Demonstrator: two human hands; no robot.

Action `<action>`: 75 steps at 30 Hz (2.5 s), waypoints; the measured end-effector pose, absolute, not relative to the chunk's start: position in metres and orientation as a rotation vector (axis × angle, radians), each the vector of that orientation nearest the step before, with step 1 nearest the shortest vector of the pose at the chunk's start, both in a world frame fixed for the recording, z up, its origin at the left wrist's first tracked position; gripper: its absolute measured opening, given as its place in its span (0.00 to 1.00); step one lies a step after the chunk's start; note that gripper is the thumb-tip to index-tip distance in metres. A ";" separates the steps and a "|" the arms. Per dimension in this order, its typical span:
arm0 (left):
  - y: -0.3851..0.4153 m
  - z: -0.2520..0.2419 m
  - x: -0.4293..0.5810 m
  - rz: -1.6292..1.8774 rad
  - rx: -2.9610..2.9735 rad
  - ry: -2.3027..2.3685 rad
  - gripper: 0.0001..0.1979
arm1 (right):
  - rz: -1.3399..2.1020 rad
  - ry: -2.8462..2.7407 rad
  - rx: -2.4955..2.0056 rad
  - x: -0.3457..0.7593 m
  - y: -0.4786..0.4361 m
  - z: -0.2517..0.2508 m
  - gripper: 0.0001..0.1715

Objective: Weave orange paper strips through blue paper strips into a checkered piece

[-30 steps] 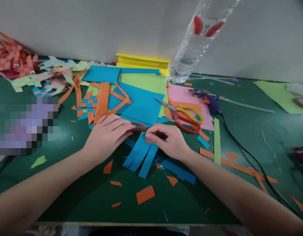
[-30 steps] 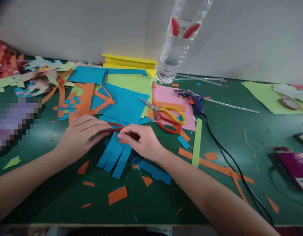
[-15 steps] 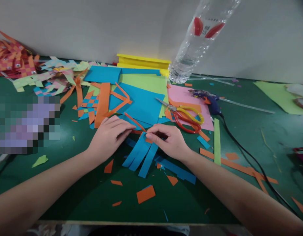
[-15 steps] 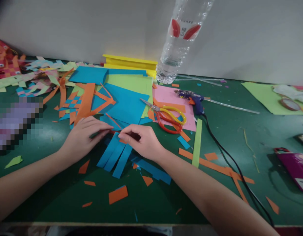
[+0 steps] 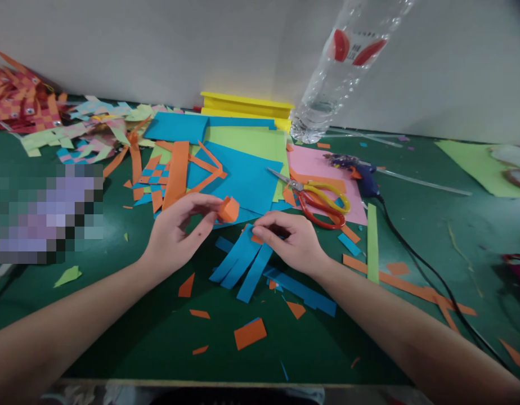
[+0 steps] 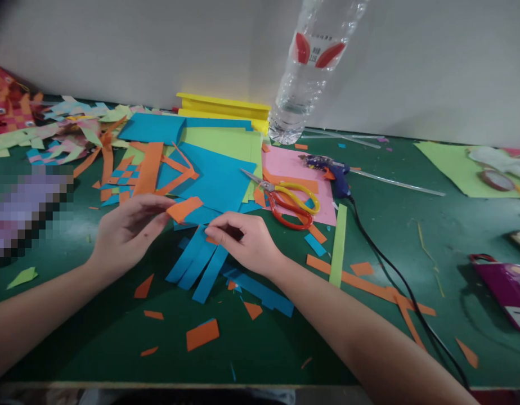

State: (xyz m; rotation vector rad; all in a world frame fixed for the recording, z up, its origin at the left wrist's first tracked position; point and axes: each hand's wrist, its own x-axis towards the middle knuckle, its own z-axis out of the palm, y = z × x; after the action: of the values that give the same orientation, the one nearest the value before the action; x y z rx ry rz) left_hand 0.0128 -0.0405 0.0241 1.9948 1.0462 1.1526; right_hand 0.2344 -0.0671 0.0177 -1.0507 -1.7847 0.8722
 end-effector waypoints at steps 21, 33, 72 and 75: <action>-0.044 0.017 0.014 0.811 2.012 0.846 0.21 | 0.808 -1.824 -1.082 0.235 -0.064 0.017 0.08; -0.042 0.015 0.014 0.800 1.979 1.051 0.18 | 0.842 -1.774 -1.158 0.236 -0.065 0.013 0.09; -0.047 0.033 0.012 0.715 2.240 1.025 0.16 | 0.698 -1.871 -1.105 0.239 -0.061 0.017 0.08; -0.050 0.034 0.013 0.697 2.271 0.930 0.15 | 0.703 -1.875 -1.125 0.240 -0.061 0.020 0.09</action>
State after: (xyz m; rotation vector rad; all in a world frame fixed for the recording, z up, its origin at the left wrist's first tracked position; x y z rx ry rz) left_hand 0.0129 -0.0495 0.0339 2.2710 0.9300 0.6971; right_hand 0.2400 -0.0613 0.0203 -1.1251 -1.8752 0.7033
